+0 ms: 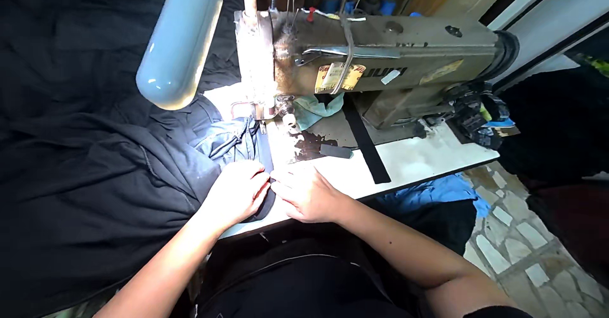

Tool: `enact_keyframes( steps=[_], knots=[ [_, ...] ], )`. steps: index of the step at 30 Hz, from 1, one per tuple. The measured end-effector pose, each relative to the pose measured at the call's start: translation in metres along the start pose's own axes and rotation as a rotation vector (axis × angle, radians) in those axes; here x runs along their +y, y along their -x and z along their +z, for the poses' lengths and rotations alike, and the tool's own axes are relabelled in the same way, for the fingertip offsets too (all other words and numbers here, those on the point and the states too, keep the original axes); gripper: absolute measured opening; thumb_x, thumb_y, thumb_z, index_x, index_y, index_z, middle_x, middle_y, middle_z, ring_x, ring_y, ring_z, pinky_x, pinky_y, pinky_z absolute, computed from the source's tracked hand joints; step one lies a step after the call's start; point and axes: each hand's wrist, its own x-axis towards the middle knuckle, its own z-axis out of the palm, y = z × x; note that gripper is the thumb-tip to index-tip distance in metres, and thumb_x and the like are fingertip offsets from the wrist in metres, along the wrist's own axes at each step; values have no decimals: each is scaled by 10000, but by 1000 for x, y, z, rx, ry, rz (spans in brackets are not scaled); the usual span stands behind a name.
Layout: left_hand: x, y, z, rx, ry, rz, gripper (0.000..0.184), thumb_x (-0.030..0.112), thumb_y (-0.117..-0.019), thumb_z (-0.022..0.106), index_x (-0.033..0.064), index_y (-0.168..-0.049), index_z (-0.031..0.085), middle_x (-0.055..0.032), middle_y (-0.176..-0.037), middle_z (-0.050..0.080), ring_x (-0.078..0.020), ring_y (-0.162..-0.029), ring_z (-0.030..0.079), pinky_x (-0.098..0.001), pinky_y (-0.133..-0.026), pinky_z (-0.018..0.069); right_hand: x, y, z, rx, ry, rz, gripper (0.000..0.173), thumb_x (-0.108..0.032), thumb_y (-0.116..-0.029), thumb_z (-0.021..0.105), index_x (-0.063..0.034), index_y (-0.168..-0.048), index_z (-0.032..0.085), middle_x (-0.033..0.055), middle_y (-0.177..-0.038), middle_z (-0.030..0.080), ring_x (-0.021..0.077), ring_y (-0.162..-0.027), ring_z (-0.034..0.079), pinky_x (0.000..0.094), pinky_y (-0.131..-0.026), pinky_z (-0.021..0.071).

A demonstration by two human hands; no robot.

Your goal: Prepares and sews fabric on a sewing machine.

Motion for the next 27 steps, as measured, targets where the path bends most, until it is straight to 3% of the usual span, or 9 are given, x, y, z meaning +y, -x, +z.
enact_keyframes(
  steps=[8,12,15,20,23,27],
  knots=[
    [-3,-3,0,-2,-19,-10,338,232,-939,503,42,-902,781,-145,-991,730,-335,-1012,694,-504,-864,538,2,-2,1,19,7,-1,286,-217,-976,502,-95,-982,761,92,-1145,749,242,-1079,688,438,-896,504],
    [-7,-6,3,-9,-21,-29,337,236,-938,518,22,-911,777,-167,-1016,729,-356,-1022,694,-522,-867,539,6,4,-17,39,-46,96,230,-200,-934,564,-75,-909,756,95,-977,740,275,-1023,682,481,-885,512],
    [-11,-10,3,-26,-18,-43,331,233,-933,536,-2,-923,769,-187,-1033,731,-382,-1031,696,-554,-879,540,25,23,-49,146,-25,285,273,-142,-908,599,-12,-1079,766,175,-1203,715,354,-1139,668,558,-949,509],
    [-21,-18,4,-89,-22,-76,309,232,-921,586,-13,-974,767,-206,-1078,726,-409,-1065,689,-591,-899,527,89,72,-113,352,259,680,373,-191,-1015,495,69,-1209,679,284,-1311,625,445,-1235,592,589,-1045,463],
    [-27,-25,5,-84,-27,-72,298,215,-922,600,-28,-983,763,-219,-1082,726,-422,-1065,690,-594,-928,523,120,105,-117,463,380,804,433,-223,-1021,478,53,-1326,614,317,-1455,512,511,-1345,484,675,-1069,372],
    [-36,-33,8,-83,-59,-81,325,236,-941,570,-24,-985,760,-209,-1076,730,-415,-1058,695,-589,-921,525,137,135,-96,487,435,811,492,-257,-1016,447,18,-1408,557,285,-1545,443,512,-1474,329,684,-1154,260]
  ],
)
